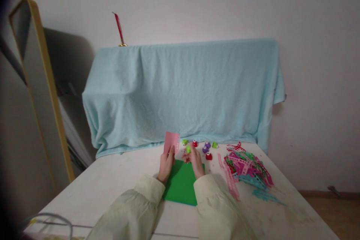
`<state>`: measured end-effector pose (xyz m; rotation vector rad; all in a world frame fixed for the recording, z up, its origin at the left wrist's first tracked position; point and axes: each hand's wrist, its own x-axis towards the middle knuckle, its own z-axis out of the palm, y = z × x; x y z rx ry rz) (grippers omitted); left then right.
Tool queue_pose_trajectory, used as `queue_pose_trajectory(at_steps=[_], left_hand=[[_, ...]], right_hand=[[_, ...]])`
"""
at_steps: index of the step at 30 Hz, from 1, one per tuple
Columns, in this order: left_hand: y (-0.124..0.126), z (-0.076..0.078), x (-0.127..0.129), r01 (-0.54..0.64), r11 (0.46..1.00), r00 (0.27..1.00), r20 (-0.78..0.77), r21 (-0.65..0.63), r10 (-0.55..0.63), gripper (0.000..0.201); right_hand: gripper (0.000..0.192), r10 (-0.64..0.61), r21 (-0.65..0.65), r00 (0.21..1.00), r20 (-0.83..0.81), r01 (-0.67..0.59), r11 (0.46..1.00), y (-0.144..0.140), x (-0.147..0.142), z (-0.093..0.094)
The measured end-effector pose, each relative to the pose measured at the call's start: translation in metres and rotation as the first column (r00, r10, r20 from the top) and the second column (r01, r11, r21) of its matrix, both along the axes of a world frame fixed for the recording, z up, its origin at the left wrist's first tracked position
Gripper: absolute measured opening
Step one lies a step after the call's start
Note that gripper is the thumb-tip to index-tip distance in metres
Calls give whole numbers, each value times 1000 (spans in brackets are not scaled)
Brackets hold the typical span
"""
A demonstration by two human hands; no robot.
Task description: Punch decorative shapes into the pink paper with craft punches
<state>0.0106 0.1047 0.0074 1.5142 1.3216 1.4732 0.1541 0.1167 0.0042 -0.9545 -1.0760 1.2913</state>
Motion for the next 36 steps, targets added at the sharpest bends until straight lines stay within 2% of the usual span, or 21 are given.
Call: queue_pose_trajectory(at_steps=[5,9,21,29,36], left_hand=[[-2,1,0,7,1000,1000,15,-5,-7,56],[0,0,0,10,1000,1000,16,-14,-9,55],[-1,0,0,21,1000,1000,-5,0,-21,55],[-3,4,1,15,1000,999,-41,-12,-15,59],[-3,2,2,7,1000,998,-65,4,-7,61]], right_hand=[[67,55,-51,996,-76,-59,997,4,4,-3],[70,11,-103,998,-60,-17,995,2,3,-3],[66,-31,-8,999,40,31,999,-11,4,6],[64,-43,16,998,51,43,999,-9,5,0],[62,-81,-11,993,91,83,997,-4,5,-5]])
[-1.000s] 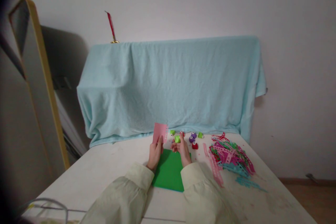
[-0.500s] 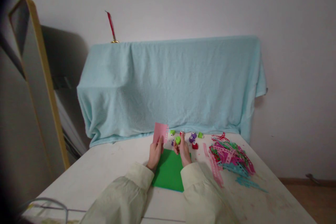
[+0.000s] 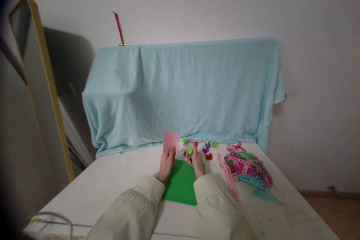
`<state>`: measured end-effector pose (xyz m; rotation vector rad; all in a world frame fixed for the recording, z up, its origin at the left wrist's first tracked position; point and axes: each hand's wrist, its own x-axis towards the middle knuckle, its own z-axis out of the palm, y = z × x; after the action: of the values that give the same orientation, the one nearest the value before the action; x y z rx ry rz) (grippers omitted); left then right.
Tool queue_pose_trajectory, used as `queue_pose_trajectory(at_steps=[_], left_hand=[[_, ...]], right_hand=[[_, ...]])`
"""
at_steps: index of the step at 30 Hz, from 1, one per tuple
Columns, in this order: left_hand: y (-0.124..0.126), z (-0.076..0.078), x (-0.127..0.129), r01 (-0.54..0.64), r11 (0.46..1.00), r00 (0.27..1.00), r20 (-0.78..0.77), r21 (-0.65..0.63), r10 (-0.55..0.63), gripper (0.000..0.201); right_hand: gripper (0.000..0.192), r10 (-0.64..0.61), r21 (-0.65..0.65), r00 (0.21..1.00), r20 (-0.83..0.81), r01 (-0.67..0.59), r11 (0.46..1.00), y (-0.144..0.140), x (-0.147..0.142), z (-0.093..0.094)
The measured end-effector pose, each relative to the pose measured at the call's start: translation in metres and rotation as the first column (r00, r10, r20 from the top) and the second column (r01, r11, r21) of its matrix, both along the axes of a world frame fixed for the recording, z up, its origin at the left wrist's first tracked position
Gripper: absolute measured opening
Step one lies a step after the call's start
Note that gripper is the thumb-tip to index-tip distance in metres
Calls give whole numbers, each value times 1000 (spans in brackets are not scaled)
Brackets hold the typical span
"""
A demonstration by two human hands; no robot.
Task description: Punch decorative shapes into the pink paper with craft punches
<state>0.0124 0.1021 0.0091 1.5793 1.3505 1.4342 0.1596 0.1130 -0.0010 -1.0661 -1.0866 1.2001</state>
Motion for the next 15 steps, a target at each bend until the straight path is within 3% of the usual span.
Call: queue_pose_trajectory(at_steps=[8,15], left_hand=[[5,-7,-1,-3,999,1000,-10,-35,2,61],[6,-7,0,5,999,1000,16,-34,-5,58]], right_hand=[[64,-18,-95,999,52,23,995,7,1,-3],[53,-13,3,999,52,13,1000,5,-2,-1]])
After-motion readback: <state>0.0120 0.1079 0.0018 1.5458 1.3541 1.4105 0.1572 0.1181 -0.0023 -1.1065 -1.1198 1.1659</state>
